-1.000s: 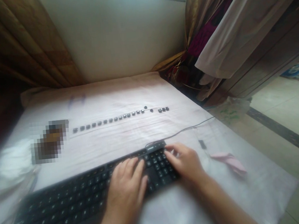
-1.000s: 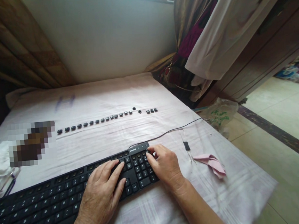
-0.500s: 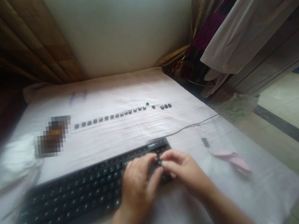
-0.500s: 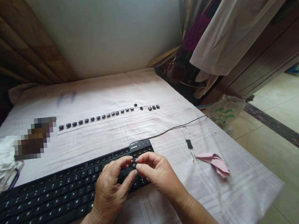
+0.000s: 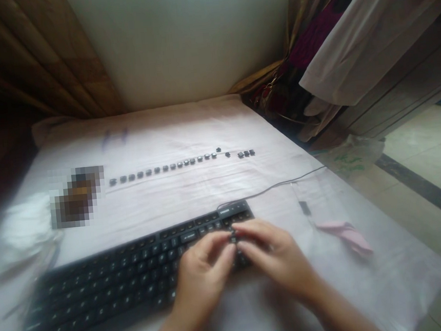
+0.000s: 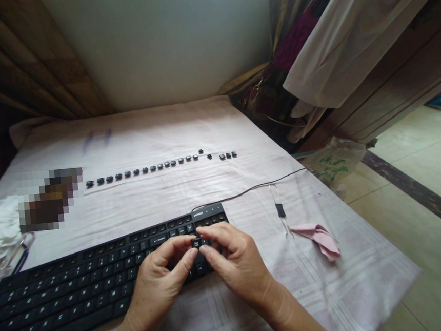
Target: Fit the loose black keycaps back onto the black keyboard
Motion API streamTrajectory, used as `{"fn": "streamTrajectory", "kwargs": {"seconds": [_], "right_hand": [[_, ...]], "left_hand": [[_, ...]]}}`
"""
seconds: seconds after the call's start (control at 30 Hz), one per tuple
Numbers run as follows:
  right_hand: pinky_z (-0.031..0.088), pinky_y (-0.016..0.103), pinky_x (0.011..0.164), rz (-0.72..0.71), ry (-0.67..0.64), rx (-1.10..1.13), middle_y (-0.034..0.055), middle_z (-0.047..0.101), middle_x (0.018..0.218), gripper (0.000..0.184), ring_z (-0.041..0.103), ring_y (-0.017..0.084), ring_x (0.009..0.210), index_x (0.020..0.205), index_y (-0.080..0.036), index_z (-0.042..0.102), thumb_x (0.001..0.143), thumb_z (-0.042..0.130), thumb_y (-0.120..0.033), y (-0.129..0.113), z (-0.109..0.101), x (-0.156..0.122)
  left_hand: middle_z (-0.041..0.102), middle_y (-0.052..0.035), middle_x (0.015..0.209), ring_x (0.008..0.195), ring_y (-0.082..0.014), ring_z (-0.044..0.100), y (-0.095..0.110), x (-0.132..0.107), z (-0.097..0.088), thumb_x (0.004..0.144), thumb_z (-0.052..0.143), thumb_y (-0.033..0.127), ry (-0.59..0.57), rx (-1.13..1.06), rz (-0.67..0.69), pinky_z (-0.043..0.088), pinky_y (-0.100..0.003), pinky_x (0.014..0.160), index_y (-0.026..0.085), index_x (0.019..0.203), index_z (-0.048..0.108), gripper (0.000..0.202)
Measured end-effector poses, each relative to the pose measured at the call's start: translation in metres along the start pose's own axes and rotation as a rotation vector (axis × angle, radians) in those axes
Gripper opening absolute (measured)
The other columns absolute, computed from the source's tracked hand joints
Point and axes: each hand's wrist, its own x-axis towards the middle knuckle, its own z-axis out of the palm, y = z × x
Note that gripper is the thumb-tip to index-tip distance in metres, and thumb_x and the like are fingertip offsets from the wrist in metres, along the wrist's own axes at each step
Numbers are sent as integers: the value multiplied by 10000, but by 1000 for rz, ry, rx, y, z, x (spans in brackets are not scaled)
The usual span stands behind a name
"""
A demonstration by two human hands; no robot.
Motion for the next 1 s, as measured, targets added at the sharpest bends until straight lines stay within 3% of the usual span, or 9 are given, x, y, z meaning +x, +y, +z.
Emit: {"fn": "streamTrajectory", "kwargs": {"seconds": [0.1,0.27,0.63,0.77,0.87,1.0], "right_hand": [[586,267,741,-205,-27,-148,63,730,941,241,700,170,839,1057,-235,724,857,613,-158,0,-4,0],[584,267,739,-327,-37,-321,64,721,915,205,695,168,831,1046,-220,711,873,610,-171,-1,-9,2],[577,285,726,-377,-43,-431,71,725,908,185,691,181,825,1039,-218,675,886,581,-173,0,-7,-2],[574,278,721,-319,-82,-393,70,730,894,155,696,177,807,998,-216,686,887,578,-206,10,-11,4],[569,284,743,-240,-89,-394,65,732,894,149,693,174,801,974,-213,694,880,578,-204,20,-15,18],[552,289,759,-139,-169,-440,45,729,889,139,686,174,809,936,-211,717,834,628,-181,30,-18,42]], "left_hand": [[762,-33,913,802,-169,709,2,0,0,860,632,326,-34,-92,-61,566,-258,754,207,967,730,188],[762,-49,947,838,-181,712,1,0,1,850,645,340,-63,-182,-126,568,-273,790,192,965,735,208],[760,-58,943,852,-196,711,-1,-3,1,856,640,356,-85,-157,-145,577,-306,814,187,943,742,215],[761,-62,992,885,-208,718,-5,-4,1,869,620,365,-77,-94,-120,584,-318,814,204,1057,723,268],[758,-44,982,859,-188,717,-10,-5,-4,892,597,333,-44,109,25,581,-311,803,231,1155,676,294],[726,-56,1021,937,-195,664,-13,-6,-13,924,540,228,59,517,409,537,-342,865,221,1127,671,241]]}}
